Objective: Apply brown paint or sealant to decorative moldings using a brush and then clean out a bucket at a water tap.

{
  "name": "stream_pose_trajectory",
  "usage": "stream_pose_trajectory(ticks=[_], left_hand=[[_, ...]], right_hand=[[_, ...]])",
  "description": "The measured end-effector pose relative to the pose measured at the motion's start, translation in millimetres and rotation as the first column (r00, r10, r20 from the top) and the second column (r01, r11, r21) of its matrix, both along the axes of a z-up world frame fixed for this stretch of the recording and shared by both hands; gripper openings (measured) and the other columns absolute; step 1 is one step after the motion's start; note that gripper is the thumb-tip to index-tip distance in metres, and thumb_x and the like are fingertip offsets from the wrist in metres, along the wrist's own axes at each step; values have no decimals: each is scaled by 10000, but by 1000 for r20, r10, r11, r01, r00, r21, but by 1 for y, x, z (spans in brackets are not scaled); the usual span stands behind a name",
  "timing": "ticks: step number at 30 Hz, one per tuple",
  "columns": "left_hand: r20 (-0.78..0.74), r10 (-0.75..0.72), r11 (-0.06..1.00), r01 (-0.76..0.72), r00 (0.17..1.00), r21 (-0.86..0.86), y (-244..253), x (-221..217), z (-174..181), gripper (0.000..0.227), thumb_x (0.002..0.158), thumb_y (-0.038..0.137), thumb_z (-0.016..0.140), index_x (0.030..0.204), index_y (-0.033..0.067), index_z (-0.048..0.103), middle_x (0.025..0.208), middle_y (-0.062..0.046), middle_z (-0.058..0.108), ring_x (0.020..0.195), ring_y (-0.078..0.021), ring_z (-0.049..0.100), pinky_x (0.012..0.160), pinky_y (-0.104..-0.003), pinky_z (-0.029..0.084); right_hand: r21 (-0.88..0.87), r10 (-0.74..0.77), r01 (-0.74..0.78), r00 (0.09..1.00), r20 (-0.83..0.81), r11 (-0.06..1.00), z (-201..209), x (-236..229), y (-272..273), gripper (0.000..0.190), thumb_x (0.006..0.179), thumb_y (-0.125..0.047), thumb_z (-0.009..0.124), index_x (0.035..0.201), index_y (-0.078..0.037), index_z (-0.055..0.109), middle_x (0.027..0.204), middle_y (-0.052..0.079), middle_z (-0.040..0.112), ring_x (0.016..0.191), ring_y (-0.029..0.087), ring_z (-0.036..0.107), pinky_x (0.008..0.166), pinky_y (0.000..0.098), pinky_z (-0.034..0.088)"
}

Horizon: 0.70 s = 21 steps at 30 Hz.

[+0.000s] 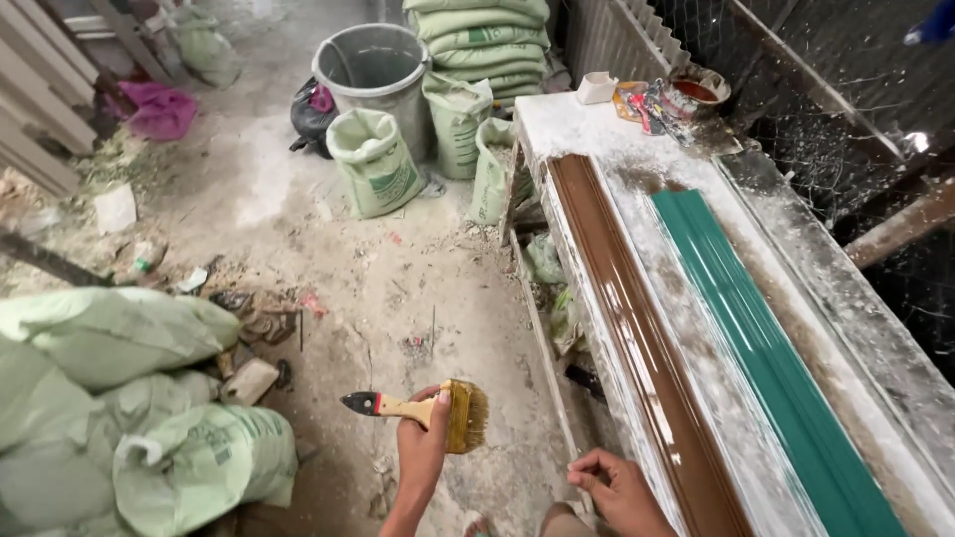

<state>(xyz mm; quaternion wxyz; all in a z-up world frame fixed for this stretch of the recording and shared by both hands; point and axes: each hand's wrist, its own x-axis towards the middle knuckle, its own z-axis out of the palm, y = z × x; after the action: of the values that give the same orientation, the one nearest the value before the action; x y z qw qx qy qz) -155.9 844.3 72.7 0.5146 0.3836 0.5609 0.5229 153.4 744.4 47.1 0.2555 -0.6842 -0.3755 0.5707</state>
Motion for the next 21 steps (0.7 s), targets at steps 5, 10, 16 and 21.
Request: stream_pose_trajectory(ticks=[5, 10, 16, 21], left_hand=[[104, -14, 1000, 17, 995, -25, 78, 18, 9, 420, 944, 305, 667, 1206, -23, 658, 937, -72, 719, 813, -99, 637, 695, -281, 535], [108, -16, 997, 24, 994, -69, 158, 47, -70, 418, 957, 293, 675, 1205, -43, 695, 938, -86, 725, 842, -91, 639, 720, -277, 536], [119, -8, 998, 15, 993, -58, 310, 49, -100, 404, 946, 260, 678, 1200, -53, 667, 980, -103, 749, 890, -135, 682, 787, -309, 571], [-2, -57, 994, 57, 998, -97, 424, 67, -13, 412, 982, 257, 614, 1252, -52, 653, 1037, -89, 735, 940, -142, 668, 822, -315, 553]], right_hand=[[196, -68, 84, 994, -91, 977, -58, 10, 66, 196, 899, -174, 757, 989, 0, 742, 831, 58, 753, 773, 98, 682, 716, 305, 568], [289, -102, 176, 962, -254, 941, -112, 22, 173, 211, 936, -171, 697, 1000, 30, 708, 783, 84, 739, 744, 136, 693, 710, 318, 568], [230, -97, 142, 976, -197, 963, -57, 32, 361, 276, 1009, -266, 616, 1022, 1, 685, 772, 73, 649, 753, 150, 640, 732, 323, 541], [431, -79, 67, 997, 10, 900, 42, 65, 474, 260, 980, -271, 616, 1028, -29, 697, 799, 33, 717, 769, 116, 678, 743, 288, 548]])
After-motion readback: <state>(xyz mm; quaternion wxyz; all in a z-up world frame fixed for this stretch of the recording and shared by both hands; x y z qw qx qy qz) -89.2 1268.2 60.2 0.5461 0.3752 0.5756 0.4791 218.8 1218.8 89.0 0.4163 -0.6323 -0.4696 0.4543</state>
